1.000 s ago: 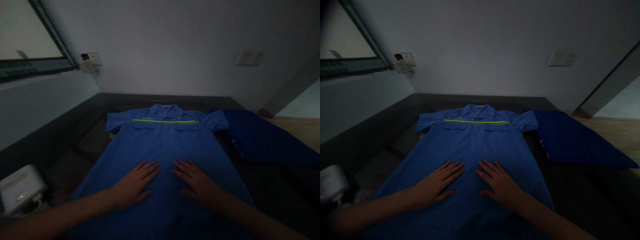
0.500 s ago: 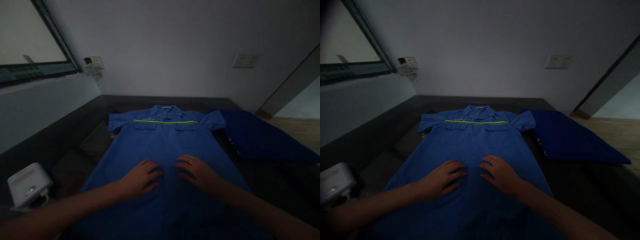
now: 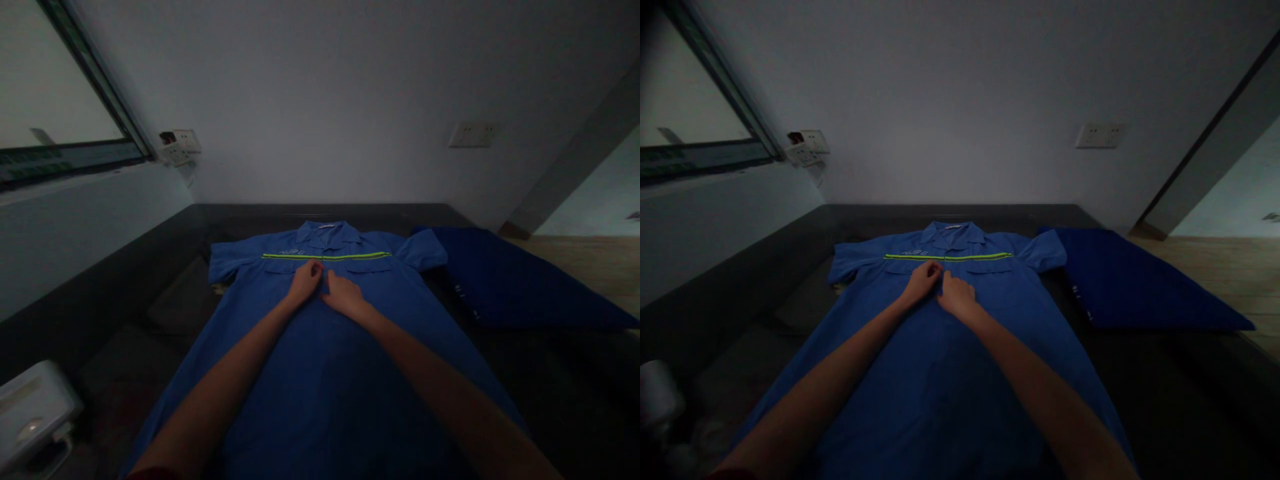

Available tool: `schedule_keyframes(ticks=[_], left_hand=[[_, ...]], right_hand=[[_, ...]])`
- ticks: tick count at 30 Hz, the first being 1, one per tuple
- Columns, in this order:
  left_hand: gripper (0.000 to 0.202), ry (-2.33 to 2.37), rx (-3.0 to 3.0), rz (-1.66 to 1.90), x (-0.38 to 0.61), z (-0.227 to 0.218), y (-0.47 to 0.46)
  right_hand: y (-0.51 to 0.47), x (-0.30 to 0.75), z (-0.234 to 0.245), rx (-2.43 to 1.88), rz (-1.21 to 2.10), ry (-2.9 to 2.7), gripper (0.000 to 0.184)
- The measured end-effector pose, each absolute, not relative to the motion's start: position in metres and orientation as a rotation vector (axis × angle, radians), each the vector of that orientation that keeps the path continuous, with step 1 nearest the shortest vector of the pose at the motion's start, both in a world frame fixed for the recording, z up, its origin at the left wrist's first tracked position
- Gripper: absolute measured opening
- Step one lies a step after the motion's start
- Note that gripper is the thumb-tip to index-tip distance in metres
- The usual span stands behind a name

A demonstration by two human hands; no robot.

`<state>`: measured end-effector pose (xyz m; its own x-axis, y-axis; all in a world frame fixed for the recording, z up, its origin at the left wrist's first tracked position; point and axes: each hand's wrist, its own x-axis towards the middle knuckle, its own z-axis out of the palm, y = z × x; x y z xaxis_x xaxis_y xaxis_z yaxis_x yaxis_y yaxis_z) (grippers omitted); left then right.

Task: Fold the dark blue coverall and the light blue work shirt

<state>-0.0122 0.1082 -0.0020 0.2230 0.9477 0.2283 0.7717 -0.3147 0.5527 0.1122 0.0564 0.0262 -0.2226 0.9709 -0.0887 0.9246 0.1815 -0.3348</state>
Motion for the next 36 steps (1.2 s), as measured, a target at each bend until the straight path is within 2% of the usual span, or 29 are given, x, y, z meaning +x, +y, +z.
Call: schedule_keyframes(ticks=[6,13,25,29,36], left_hand=[[0.021,1.561,2.256,0.680,-0.014,-0.009,0.101],[0.014,1.553,2.385,0.457,-0.011,-0.001,0.098],[0.027,1.666,2.412,0.198,-0.022,0.012,0.097],[0.025,1.640,2.398,0.192,-0.022,0.010,0.099],[0.018,1.638,2.373,0.212,-0.013,-0.002,0.098]], right_hand=[[0.078,0.138,0.020,-1.786,0.733,-2.113,0.039],[0.089,0.147,0.016,-1.793,0.721,-2.004,0.024],[0.091,0.143,0.009,-1.731,0.771,-1.946,0.026],[0.092,0.147,0.005,-1.715,0.770,-1.950,0.029],[0.096,0.149,0.002,-1.689,0.746,-1.931,0.024]])
